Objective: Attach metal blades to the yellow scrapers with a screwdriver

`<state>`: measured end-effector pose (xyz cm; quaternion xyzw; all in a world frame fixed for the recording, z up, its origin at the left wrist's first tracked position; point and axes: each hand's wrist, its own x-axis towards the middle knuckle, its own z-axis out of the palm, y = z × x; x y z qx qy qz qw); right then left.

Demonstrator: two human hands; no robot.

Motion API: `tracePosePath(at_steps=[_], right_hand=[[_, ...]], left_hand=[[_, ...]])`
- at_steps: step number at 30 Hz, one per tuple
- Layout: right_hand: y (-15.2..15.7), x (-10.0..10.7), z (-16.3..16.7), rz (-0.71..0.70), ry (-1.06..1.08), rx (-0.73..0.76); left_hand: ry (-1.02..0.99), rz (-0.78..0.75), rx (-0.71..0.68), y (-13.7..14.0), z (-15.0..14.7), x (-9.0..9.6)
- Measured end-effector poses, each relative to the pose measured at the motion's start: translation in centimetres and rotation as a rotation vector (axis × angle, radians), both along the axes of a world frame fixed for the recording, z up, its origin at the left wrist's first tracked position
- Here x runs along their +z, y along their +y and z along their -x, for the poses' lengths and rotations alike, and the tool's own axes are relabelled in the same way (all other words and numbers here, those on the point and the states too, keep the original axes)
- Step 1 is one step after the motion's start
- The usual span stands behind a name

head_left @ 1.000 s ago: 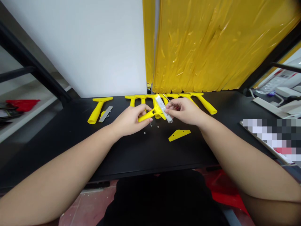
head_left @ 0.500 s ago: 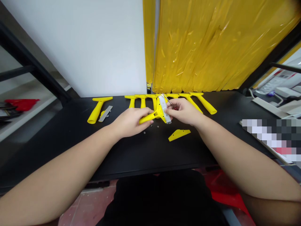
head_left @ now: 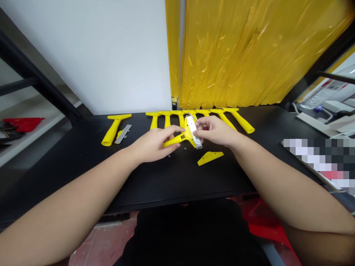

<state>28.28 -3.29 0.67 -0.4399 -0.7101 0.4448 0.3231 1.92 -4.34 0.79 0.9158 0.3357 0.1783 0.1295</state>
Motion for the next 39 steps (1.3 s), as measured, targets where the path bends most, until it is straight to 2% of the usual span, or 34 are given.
tracePosePath(at_steps=[4,10,14,19,22,27,32,36,39], right_hand=[[0.2,0.1,-0.4,0.017,0.017,0.004],[0.7,1.8,-3.8,-0.097,-0.057,-0.02],[0.3,3.1,-7.1,-0.009,-0.121,0.017],[-0.4,2.6,-9.1,0.033,-0.321,0.179],[-0.7,1.7,-8.3,0.011,-0.431,0.187],[-1.1,0.5,-5.3,-0.146,-0.658,0.164],[-2.0,1.0,-4.4,-0.249,-0.631,0.186],[-2.9,1.7,-4.1,-0.176,-0.696,0.354],[-3.5,1.7,-3.1,-0.137,-0.803,0.358]], left_hand=[[-0.006,0.014,-0.005,0.1,0.0,0.0],[-0.005,0.014,0.004,0.3,0.3,-0.1],[0.003,0.01,0.024,0.6,0.5,-0.2],[0.011,0.005,0.027,0.8,0.6,-0.2],[0.019,0.014,0.025,0.8,0.6,-0.2],[0.013,0.013,0.04,0.7,0.5,0.0],[0.031,0.011,0.036,0.6,0.5,0.0],[0.031,0.012,0.026,0.7,0.5,-0.2],[0.026,0.014,0.018,0.8,0.5,-0.3]])
